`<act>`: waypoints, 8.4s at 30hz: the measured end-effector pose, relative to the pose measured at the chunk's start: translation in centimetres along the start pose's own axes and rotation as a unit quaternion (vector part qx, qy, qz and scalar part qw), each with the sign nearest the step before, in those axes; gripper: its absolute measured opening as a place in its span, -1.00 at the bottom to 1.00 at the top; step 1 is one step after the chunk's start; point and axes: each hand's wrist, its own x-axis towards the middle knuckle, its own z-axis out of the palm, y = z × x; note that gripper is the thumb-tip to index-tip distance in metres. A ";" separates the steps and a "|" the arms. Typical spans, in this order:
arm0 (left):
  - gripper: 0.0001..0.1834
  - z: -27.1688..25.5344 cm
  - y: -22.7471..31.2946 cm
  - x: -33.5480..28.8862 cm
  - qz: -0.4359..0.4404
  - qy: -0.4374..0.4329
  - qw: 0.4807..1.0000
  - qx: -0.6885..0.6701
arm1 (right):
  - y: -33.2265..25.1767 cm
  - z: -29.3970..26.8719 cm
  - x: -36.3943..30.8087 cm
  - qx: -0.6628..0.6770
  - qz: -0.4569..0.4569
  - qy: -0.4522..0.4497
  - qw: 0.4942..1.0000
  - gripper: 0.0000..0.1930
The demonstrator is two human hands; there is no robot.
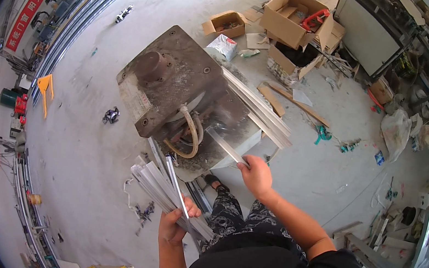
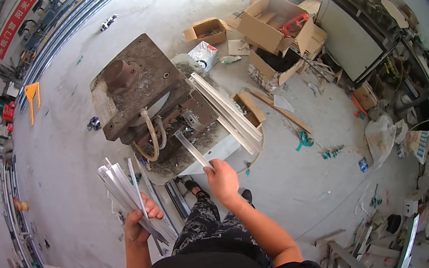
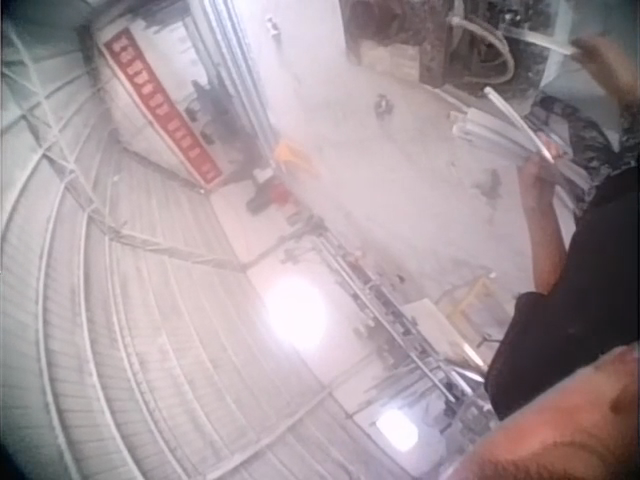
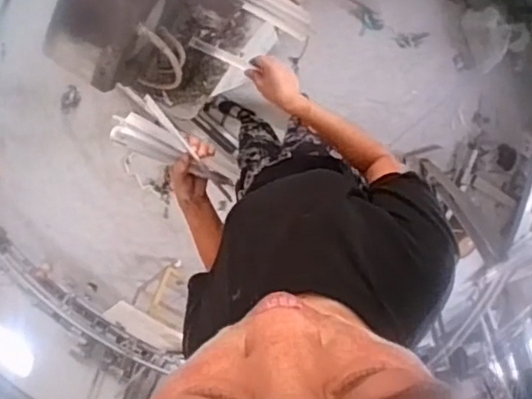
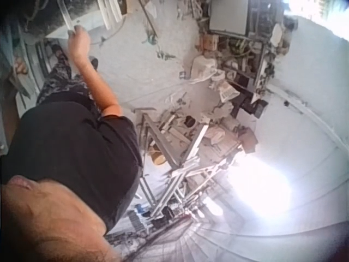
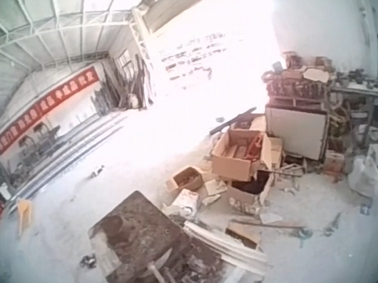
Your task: The person picks up metal strips from a container, places them into a machine to cut them, and then puts the cut pieces into a separate box.
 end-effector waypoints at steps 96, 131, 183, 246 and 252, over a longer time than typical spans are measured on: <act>-0.60 -1.1 8.7 4.6 0.097 0.068 0.981 0.151 | 4.0 -4.8 -10.8 -0.174 -0.020 0.025 0.984 -0.81; -0.53 -1.3 11.4 8.6 0.039 -0.022 0.990 0.136 | 4.7 -1.4 6.1 -0.195 0.086 0.145 0.966 -0.60; -0.75 31.8 -31.7 -4.7 -0.287 -0.272 0.855 0.336 | 33.7 -54.5 -65.5 -0.398 0.653 0.495 0.412 -0.57; -0.68 -3.4 -0.3 -2.4 0.150 0.173 0.965 -0.127 | 1.5 -2.8 4.2 0.009 0.014 -0.141 0.990 -0.75; -0.71 -2.1 -1.8 0.7 0.097 0.189 0.969 -0.122 | -0.1 1.3 1.2 0.191 0.123 -0.240 0.944 -0.79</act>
